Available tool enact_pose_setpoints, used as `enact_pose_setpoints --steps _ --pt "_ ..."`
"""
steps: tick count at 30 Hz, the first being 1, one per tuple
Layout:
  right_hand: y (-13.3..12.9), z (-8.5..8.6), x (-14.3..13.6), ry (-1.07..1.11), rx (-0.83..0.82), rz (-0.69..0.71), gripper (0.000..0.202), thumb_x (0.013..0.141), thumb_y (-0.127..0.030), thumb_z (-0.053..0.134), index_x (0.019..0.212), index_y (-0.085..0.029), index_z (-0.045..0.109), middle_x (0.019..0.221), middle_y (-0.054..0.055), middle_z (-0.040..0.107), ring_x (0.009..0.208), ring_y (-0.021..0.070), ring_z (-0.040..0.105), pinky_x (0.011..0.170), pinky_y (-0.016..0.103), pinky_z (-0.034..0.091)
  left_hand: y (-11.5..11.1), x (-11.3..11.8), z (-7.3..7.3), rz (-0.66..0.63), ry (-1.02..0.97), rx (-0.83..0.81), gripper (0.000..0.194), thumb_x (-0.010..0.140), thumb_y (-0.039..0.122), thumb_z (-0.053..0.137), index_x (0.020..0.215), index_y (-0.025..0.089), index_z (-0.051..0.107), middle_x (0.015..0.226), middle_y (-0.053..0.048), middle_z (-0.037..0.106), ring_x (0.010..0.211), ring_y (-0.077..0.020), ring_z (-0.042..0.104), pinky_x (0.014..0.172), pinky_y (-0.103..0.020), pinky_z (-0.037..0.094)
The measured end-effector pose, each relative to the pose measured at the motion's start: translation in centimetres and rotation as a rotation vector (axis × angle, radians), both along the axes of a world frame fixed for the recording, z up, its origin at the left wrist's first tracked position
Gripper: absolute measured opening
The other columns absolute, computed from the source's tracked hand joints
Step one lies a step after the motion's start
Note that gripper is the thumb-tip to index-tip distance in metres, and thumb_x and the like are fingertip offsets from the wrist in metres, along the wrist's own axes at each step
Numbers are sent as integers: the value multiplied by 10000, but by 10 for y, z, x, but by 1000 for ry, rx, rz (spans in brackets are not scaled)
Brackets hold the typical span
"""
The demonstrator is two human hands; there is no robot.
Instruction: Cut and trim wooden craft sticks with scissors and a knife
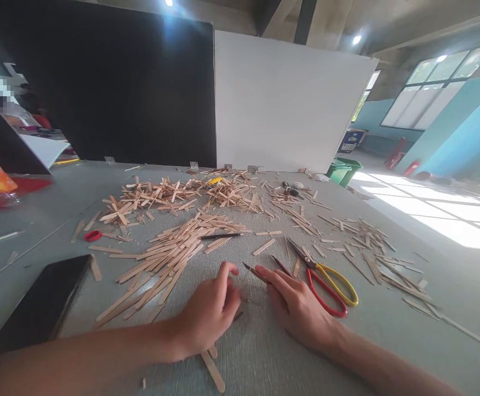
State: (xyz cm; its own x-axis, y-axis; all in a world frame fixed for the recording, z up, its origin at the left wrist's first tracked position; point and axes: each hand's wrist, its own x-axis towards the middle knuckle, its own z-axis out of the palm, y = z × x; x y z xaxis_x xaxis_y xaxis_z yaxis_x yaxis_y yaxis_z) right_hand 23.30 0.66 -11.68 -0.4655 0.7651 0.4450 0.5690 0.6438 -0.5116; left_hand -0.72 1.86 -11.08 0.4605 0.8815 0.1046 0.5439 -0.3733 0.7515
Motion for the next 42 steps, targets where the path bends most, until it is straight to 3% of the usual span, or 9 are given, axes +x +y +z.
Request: enact_pose_setpoints --steps 2,5,8,12,15,20,26,34,42 --pt "0 -1 0 0 14 1 449 1067 -156 423 1498 -219 531 1079 108 736 863 217 739 788 364 631 0 -1 3 14 -54 -32 204 1056 294 402 1251 250 364 708 84 501 535 -145 505 510 -249 363" --pt "0 -3 1 -40 38 2 440 1088 -193 416 1509 -231 537 983 83 731 769 194 721 708 320 607 0 -1 8 35 -124 -70 380 1039 357 495 1374 257 347 1026 -7 616 586 -114 516 580 -270 436" --pt "0 -2 2 -111 58 29 442 1111 -214 385 1531 -241 518 935 59 712 672 175 671 611 296 541 5 0 12 3 -188 -153 507 1019 418 562 1465 277 366 1270 -74 606 567 -80 498 574 -270 452" --pt "-1 -2 3 -183 85 76 424 1124 -254 382 1525 -240 523 892 37 669 634 169 611 567 293 451 13 3 13 -103 -260 -292 460 993 433 616 1390 228 507 997 -25 680 569 -102 528 528 -241 420" --pt "-1 -2 4 -236 97 92 408 1127 -268 394 1508 -238 537 869 22 641 619 166 582 550 294 407 16 4 12 -177 -288 -340 364 980 394 645 1289 215 580 816 18 639 612 -126 550 574 -247 430" --pt "0 -1 3 -298 142 120 436 1140 -224 353 1568 -222 435 884 25 649 687 191 590 615 317 424 17 2 15 -239 -322 -397 364 973 362 668 1280 239 516 857 21 617 629 -121 531 568 -237 398" --pt "-5 7 2 -386 148 118 456 1140 -202 314 1591 -185 378 929 49 649 765 224 586 647 348 420 19 2 23 -313 -371 -483 255 1029 400 602 1068 261 392 782 68 539 593 -100 408 519 -209 333" --pt "-2 19 0 -478 496 93 395 1108 -91 314 1424 -30 542 801 43 608 676 216 510 664 377 370 18 -1 28 -340 -393 -501 262 1047 338 584 1013 271 333 707 105 459 558 -86 306 483 -190 262" --pt "6 34 9 -549 633 126 337 1109 -110 385 1333 -52 630 751 15 575 641 193 457 647 366 345 16 0 20 -362 -388 -499 278 1045 388 572 1053 276 317 728 91 546 495 -76 493 488 -195 409"
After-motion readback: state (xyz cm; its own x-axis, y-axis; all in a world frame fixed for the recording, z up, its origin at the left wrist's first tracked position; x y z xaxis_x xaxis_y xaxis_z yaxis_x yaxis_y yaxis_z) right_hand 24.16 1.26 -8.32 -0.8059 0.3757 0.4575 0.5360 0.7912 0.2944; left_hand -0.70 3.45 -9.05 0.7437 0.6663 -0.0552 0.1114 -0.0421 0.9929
